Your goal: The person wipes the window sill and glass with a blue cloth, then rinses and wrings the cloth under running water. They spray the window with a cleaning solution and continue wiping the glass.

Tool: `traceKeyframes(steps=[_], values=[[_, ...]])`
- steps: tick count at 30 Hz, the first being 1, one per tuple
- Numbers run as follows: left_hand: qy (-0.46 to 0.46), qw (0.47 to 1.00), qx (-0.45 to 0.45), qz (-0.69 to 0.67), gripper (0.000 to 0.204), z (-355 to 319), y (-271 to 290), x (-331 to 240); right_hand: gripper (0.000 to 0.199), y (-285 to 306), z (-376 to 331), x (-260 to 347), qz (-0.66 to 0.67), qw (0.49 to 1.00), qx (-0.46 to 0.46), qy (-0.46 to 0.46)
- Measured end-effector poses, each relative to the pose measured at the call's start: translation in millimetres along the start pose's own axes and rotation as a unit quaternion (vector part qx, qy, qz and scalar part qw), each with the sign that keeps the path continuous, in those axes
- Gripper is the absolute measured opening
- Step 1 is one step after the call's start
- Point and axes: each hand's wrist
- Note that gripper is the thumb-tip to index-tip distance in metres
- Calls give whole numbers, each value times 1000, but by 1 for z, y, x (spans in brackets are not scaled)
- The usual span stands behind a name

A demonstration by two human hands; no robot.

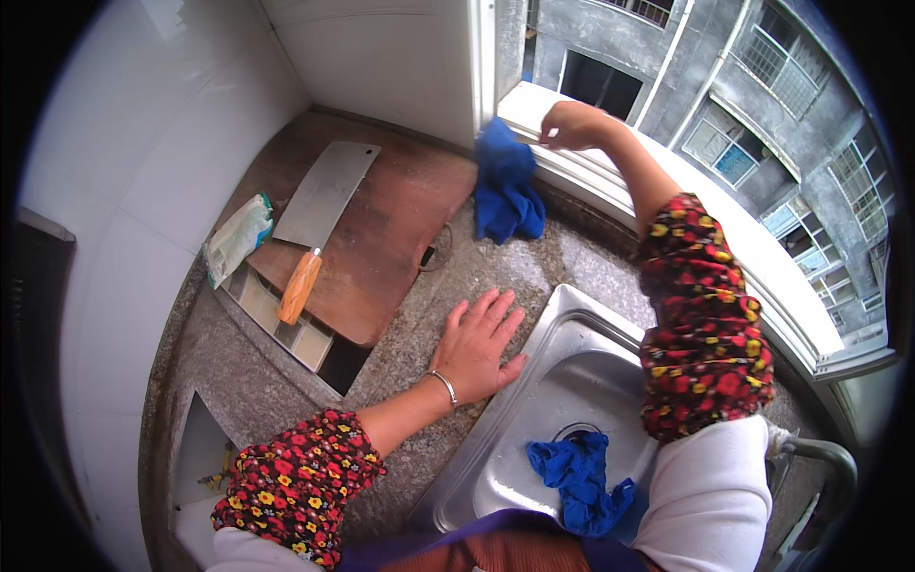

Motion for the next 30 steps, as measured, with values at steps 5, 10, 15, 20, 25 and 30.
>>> traceKeyframes(steps=[5,10,15,20,25,30], values=[[-1,1000,4,-5,55,0,0,-2,19,-13,10,16,27,991,-49,-125],[-2,1000,1,-2,54,0,2,-2,17,-42,-10,20,127,959,-201,-157],[2,1000,-3,-9,54,-1,-1,-1,19,-66,-28,20,102,965,-221,-101],[-7,1000,-10,-3,53,-1,0,-1,20,-54,-9,46,138,962,-203,-124],[-4,1000,-6,-7,52,-1,0,0,20,-10,-18,39,82,989,-58,-111],[1,1000,-1,-13,54,-1,-1,-1,21,-3,0,51,49,990,-52,-119]])
Point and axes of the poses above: each hand's wrist, its own z-axis towards the middle knuckle, its own y-axis out of the back of the hand, x = y × z, and after that the axes turned 6 degrees about -z, right-handed
